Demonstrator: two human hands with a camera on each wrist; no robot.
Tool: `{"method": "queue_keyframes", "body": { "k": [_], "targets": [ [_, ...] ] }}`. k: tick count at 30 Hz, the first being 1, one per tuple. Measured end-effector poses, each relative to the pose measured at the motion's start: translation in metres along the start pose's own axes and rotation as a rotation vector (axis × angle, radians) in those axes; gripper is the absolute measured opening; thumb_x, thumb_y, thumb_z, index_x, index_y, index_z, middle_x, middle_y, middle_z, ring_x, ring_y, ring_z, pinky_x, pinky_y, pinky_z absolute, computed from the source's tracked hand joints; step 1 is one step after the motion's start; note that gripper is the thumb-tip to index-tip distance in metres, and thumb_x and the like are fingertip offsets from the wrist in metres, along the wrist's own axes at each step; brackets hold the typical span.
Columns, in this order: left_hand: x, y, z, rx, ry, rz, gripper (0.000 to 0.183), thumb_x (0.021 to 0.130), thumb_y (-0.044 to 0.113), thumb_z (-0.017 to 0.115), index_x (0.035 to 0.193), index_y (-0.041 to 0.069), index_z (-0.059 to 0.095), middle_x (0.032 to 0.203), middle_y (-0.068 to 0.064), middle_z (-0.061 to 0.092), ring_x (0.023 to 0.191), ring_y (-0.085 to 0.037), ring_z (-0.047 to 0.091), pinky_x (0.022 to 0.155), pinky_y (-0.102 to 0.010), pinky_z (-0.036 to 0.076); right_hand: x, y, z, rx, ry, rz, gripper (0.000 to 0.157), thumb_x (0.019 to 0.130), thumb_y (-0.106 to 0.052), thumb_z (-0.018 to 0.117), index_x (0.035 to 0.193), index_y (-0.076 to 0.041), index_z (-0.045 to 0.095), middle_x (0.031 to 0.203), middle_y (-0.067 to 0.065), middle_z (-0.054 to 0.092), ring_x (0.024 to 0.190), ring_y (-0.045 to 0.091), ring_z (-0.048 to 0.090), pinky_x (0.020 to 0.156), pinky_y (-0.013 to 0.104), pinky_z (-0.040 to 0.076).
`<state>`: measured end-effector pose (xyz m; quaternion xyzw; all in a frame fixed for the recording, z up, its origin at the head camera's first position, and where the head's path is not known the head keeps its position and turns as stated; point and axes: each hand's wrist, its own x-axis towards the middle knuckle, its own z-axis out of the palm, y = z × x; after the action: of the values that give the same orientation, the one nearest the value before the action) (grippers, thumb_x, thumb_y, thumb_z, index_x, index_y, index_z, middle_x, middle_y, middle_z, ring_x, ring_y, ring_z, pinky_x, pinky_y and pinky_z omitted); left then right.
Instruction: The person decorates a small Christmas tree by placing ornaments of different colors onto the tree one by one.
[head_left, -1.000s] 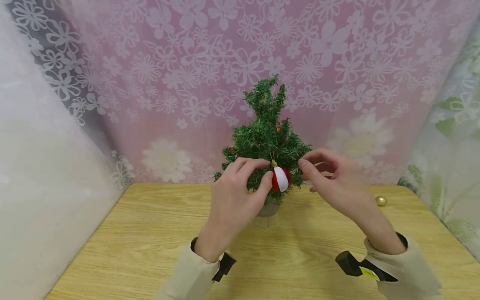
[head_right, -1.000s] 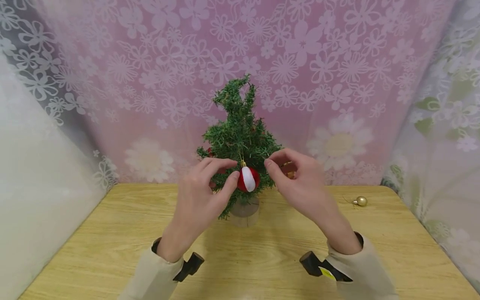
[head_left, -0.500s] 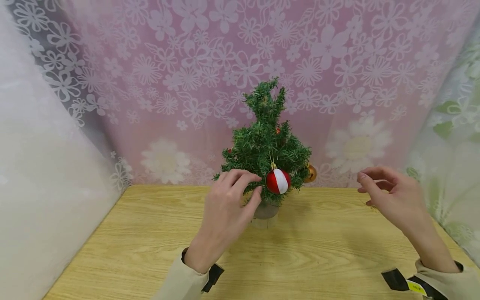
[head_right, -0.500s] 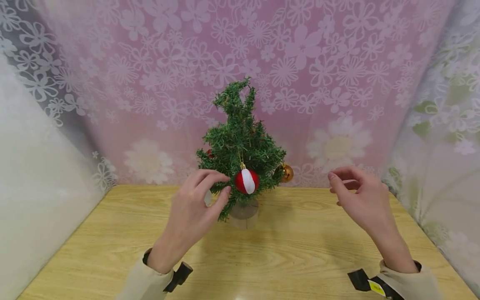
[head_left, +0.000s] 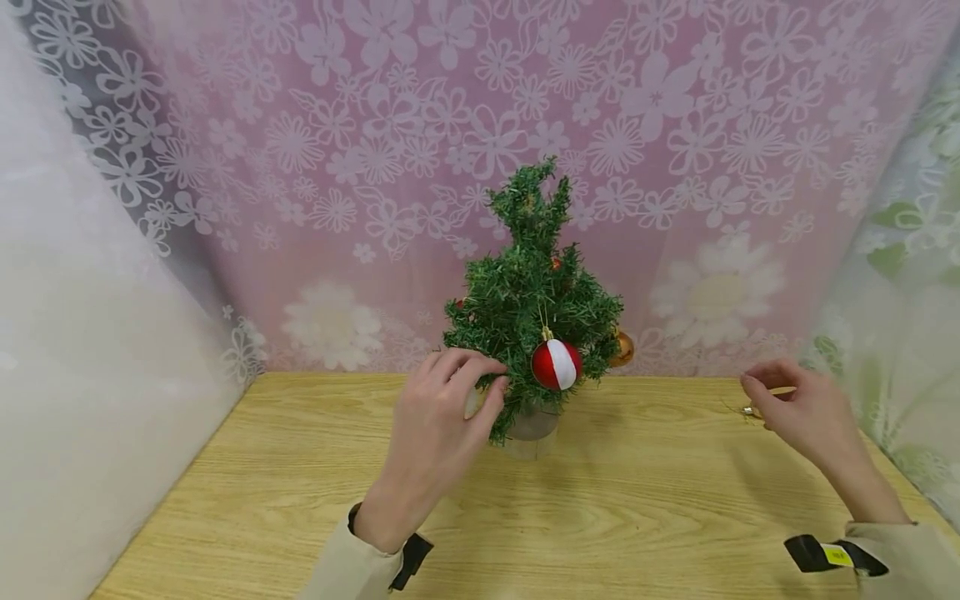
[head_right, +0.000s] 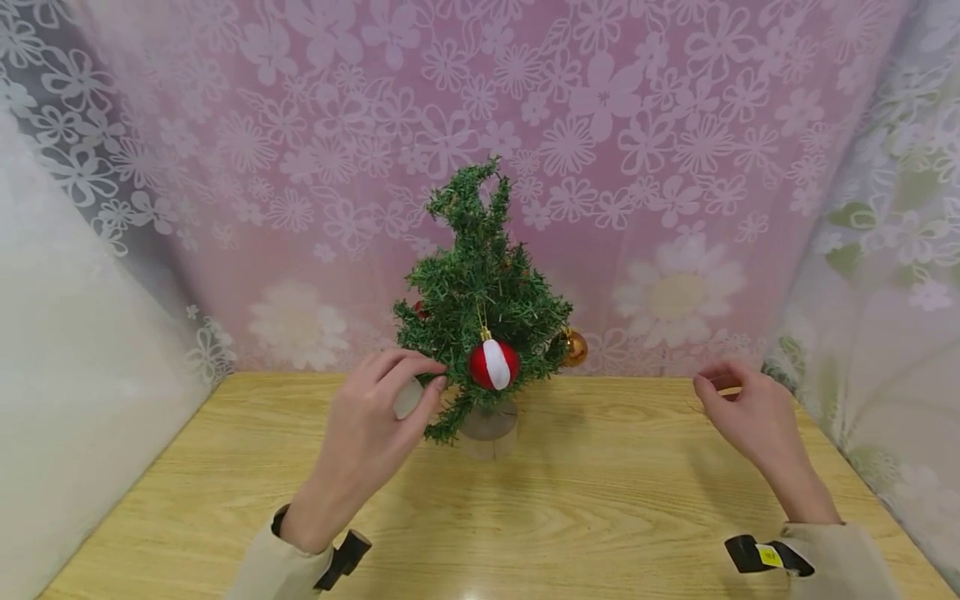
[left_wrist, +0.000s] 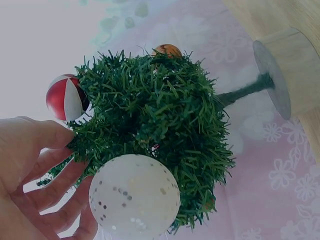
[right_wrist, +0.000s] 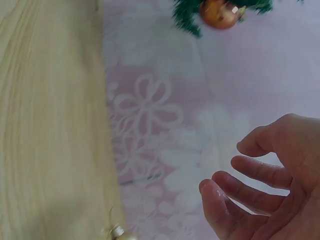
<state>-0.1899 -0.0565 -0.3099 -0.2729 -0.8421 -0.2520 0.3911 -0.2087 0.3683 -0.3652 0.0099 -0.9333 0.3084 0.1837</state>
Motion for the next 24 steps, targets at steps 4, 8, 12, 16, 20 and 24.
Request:
{"method": "queue_keyframes", "body": {
  "k": [4, 8, 12, 16, 20, 24],
  "targets": [
    [-0.002, -0.004, -0.001, 0.011, 0.004, -0.012, 0.005, 0.094, 0.020, 0.074, 0.098, 0.019, 0.077, 0.099, 0.003, 0.073, 0.090, -0.019, 0.067, 0.085, -0.037, 0.056, 0.003, 0.013, 0.003, -0.066, -0.033, 0.019, 0.034, 0.104, -0.029, 0.056, 0.121, -0.001, 0.064, 0.112, 0.029, 0.069, 0.072, 0.000, 0.067, 0.054, 0.030, 0.053],
    [-0.004, -0.006, -0.003, 0.023, -0.003, -0.024, 0.005, 0.093, 0.021, 0.075, 0.098, 0.020, 0.077, 0.099, 0.003, 0.073, 0.090, -0.020, 0.068, 0.082, -0.038, 0.056, 0.005, 0.024, 0.006, -0.108, -0.050, 0.027, 0.034, 0.103, -0.026, 0.056, 0.120, 0.002, 0.064, 0.111, 0.031, 0.068, 0.081, 0.036, 0.072, 0.055, 0.031, 0.051],
    [-0.005, -0.009, -0.004, 0.033, -0.003, -0.021, 0.005, 0.094, 0.021, 0.075, 0.098, 0.019, 0.077, 0.100, 0.002, 0.074, 0.093, -0.022, 0.068, 0.083, -0.039, 0.057, 0.007, 0.032, 0.008, -0.122, -0.064, 0.035, 0.035, 0.103, -0.026, 0.055, 0.120, 0.004, 0.063, 0.112, 0.032, 0.067, 0.088, 0.046, 0.070, 0.056, 0.032, 0.051],
    [-0.005, -0.012, -0.006, 0.043, 0.007, -0.019, 0.004, 0.094, 0.020, 0.074, 0.097, 0.018, 0.076, 0.099, 0.001, 0.074, 0.094, -0.022, 0.068, 0.081, -0.040, 0.057, 0.010, 0.039, 0.009, -0.142, -0.098, 0.018, 0.037, 0.103, -0.025, 0.057, 0.121, 0.006, 0.061, 0.114, 0.035, 0.066, 0.091, 0.050, 0.069, 0.058, 0.040, 0.054],
    [-0.006, -0.016, -0.007, 0.054, 0.013, -0.019, 0.005, 0.094, 0.020, 0.074, 0.097, 0.017, 0.077, 0.098, 0.000, 0.073, 0.094, -0.021, 0.069, 0.081, -0.040, 0.056, 0.013, 0.048, 0.012, -0.161, -0.113, -0.044, 0.035, 0.099, -0.020, 0.064, 0.119, 0.009, 0.062, 0.115, 0.039, 0.064, 0.094, 0.055, 0.066, 0.067, 0.053, 0.057],
    [-0.006, -0.019, -0.008, 0.059, 0.022, -0.020, 0.005, 0.094, 0.019, 0.074, 0.097, 0.016, 0.076, 0.098, 0.000, 0.073, 0.091, -0.021, 0.069, 0.080, -0.040, 0.056, 0.017, 0.057, 0.017, -0.205, -0.106, -0.091, 0.037, 0.095, -0.018, 0.069, 0.119, 0.011, 0.064, 0.109, 0.038, 0.066, 0.075, 0.046, 0.064, 0.063, 0.050, 0.052]
  ]
}}
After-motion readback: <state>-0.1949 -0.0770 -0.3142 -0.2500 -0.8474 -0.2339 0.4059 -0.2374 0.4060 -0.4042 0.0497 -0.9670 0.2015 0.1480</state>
